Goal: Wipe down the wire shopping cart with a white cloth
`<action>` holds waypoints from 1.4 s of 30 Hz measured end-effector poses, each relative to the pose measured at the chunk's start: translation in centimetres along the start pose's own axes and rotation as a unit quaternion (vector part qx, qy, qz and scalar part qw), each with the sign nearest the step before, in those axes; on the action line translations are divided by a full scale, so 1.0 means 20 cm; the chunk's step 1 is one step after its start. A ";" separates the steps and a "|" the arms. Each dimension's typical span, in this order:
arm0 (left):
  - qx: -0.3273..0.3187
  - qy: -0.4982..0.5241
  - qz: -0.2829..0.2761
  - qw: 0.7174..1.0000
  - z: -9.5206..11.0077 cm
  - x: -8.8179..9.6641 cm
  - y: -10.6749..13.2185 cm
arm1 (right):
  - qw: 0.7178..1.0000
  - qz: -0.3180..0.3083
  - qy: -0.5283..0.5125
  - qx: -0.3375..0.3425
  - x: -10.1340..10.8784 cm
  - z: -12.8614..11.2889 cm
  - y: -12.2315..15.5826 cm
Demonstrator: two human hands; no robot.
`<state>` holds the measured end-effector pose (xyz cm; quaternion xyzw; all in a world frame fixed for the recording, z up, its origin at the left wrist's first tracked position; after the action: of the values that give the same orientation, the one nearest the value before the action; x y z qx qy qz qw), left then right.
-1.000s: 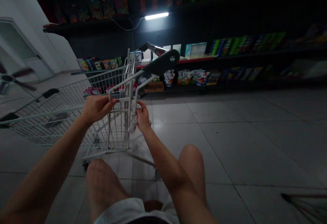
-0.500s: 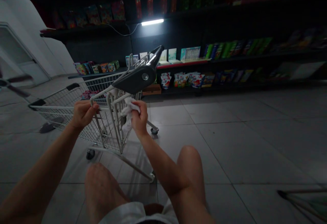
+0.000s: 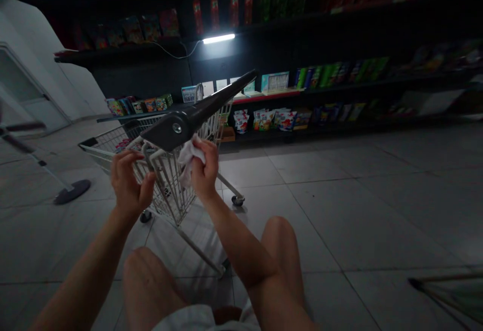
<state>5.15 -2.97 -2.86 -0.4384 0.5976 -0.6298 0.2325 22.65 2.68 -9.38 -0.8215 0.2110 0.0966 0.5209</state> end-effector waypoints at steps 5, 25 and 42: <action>0.093 0.001 -0.045 0.995 0.08 -0.06 -0.08 | 0.979 -0.132 0.122 0.091 -0.26 -0.08 -0.15; 0.266 0.195 -0.025 0.944 -0.25 -0.21 -0.08 | 0.915 -0.215 0.326 0.105 -0.17 0.23 -0.60; 0.284 0.246 0.000 0.927 -0.43 -0.09 0.00 | 0.880 -0.419 0.214 0.073 -0.32 0.64 0.77</action>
<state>-1.12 3.19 -2.40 -0.1856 0.4324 -0.8610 0.1930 10.95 10.10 -25.13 -0.7932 -0.0398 -0.3244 0.5138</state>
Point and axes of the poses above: each hand's wrist, its own y-axis away from the middle knuckle, its own x-axis out of the back of the hand, z = x × y, the point moved 5 cm from there along -y, towards the middle knuckle, and after that the axes turned 9 degrees about -y, right-handed, at the moved point
